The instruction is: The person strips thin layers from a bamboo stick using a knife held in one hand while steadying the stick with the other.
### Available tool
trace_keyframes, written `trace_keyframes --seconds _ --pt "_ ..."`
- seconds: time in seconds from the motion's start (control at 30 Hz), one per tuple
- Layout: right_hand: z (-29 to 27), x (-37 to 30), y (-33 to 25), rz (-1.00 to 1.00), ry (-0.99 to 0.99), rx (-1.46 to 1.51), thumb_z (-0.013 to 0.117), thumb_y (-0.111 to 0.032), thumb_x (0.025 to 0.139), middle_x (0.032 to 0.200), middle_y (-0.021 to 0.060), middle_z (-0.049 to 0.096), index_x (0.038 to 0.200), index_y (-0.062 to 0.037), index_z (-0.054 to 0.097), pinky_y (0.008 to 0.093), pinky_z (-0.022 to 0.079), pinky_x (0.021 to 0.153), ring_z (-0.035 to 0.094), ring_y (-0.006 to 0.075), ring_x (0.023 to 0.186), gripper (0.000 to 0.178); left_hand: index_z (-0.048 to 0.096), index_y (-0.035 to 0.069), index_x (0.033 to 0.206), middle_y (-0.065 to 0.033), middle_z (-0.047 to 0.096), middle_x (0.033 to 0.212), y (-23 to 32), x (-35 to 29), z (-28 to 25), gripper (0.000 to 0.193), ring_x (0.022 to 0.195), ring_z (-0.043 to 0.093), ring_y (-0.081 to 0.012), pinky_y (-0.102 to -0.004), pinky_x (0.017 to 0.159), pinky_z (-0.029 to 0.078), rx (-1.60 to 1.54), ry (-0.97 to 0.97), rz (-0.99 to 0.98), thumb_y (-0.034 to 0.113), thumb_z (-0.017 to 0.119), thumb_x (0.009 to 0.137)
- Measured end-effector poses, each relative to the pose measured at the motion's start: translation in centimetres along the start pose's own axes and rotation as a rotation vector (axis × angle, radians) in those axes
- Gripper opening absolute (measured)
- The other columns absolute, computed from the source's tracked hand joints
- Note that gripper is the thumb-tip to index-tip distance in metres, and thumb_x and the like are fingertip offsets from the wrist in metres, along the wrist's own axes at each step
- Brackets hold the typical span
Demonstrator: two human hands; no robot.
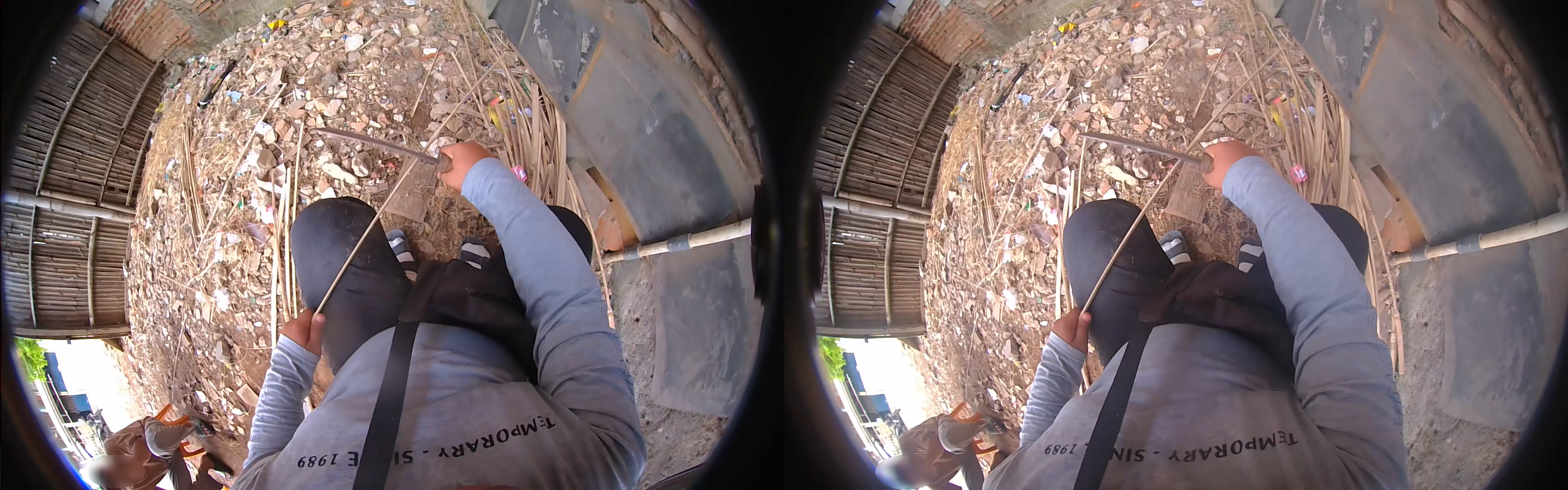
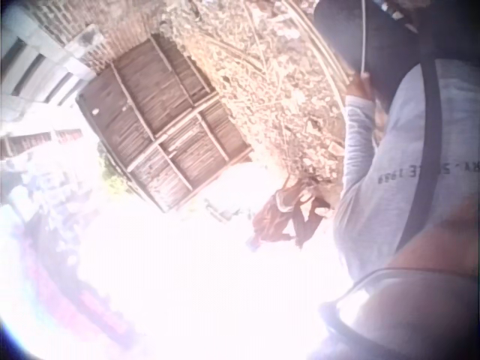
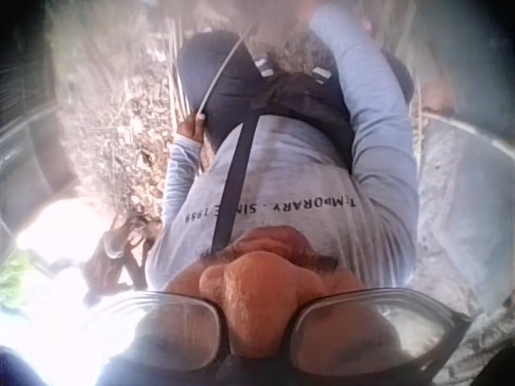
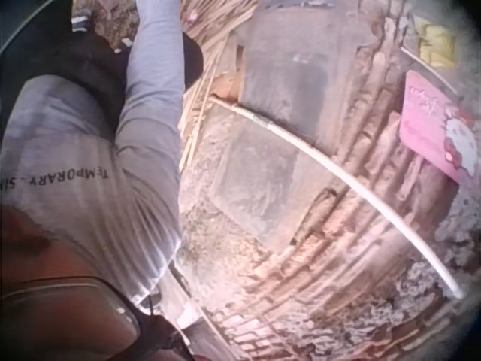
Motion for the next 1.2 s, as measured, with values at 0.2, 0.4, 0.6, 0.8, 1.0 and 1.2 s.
trace_keyframes --seconds 0.2,0.4,0.6,0.8,1.0,1.2 --pt "-1.3 -1.9 -4.5 -0.095 -0.042 -0.099 0.067 -0.022 0.071 0.084 0.0153 0.066 0.096 -0.0116 0.064 0.0453 0.051 0.075 0.064 0.0355 0.082 0.028 0.054 0.000 0.081 -0.0242 0.054 0.060 -1.3 -0.9 0.1 0.043 0.061 0.057 -0.0445 -0.0484 0.055 0.043 0.031 -0.036 -0.058 0.040 0.043 0.095" --pt "-0.3 0.4 1.3 0.069 0.002 0.073 0.066 -0.022 0.071 0.083 0.0144 0.066 0.096 -0.0127 0.064 0.0451 0.051 0.075 0.064 0.0351 0.081 0.027 0.052 -0.001 0.075 -0.0219 0.053 0.060 -0.1 -1.4 -0.5 0.056 0.060 0.055 -0.0438 -0.0464 0.055 0.041 -0.028 0.028 -0.019 0.049 0.038 0.095" --pt "-1.3 -1.5 -3.3 -0.107 -0.038 -0.100 0.066 -0.022 0.071 0.082 0.0146 0.065 0.095 -0.0124 0.063 0.0458 0.051 0.075 0.064 0.0357 0.081 0.026 0.051 -0.001 0.075 -0.0217 0.053 0.059 -0.8 -1.7 -0.4 0.051 0.059 0.056 -0.0420 -0.0452 0.054 0.041 -0.049 -0.007 -0.058 0.044 0.041 0.096" --pt "-0.3 1.3 3.9 0.087 0.013 0.074 0.069 -0.022 0.072 0.081 0.0146 0.065 0.095 -0.0108 0.064 0.0421 0.051 0.075 0.064 0.0333 0.081 0.026 0.052 -0.001 0.076 -0.0210 0.051 0.057 -1.8 -2.4 -0.1 0.046 0.055 0.054 -0.0398 -0.0439 0.053 0.042 -0.088 -0.001 0.004 0.039 0.044 0.095" --pt "-1.6 0.5 1.6 0.023 0.040 0.110 0.071 -0.026 0.072 0.085 0.0152 0.065 0.099 -0.0075 0.064 0.0420 0.051 0.075 0.064 0.0335 0.083 0.033 0.052 -0.001 0.077 -0.0187 0.049 0.055 -2.6 -3.4 -0.1 0.044 0.052 0.052 -0.0350 -0.0416 0.053 0.041 -0.165 -0.003 -0.066 0.037 0.044 0.096" --pt "-0.1 -0.8 -2.4 -0.179 -0.106 -0.050 0.071 -0.026 0.071 0.081 0.0151 0.066 0.095 -0.0090 0.065 0.0429 0.050 0.073 0.064 0.0339 0.080 0.030 0.052 -0.001 0.077 -0.0225 0.051 0.058 -2.7 -3.2 -0.1 0.041 0.056 0.054 -0.0412 -0.0443 0.053 0.041 -0.087 0.019 -0.054 0.036 0.044 0.095"
Point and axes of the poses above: each hand's wrist, its own x-axis towards the middle knuckle, its own z-axis out of the palm, y = z × x, the point moved 9 cm from there along x, towards the middle knuckle
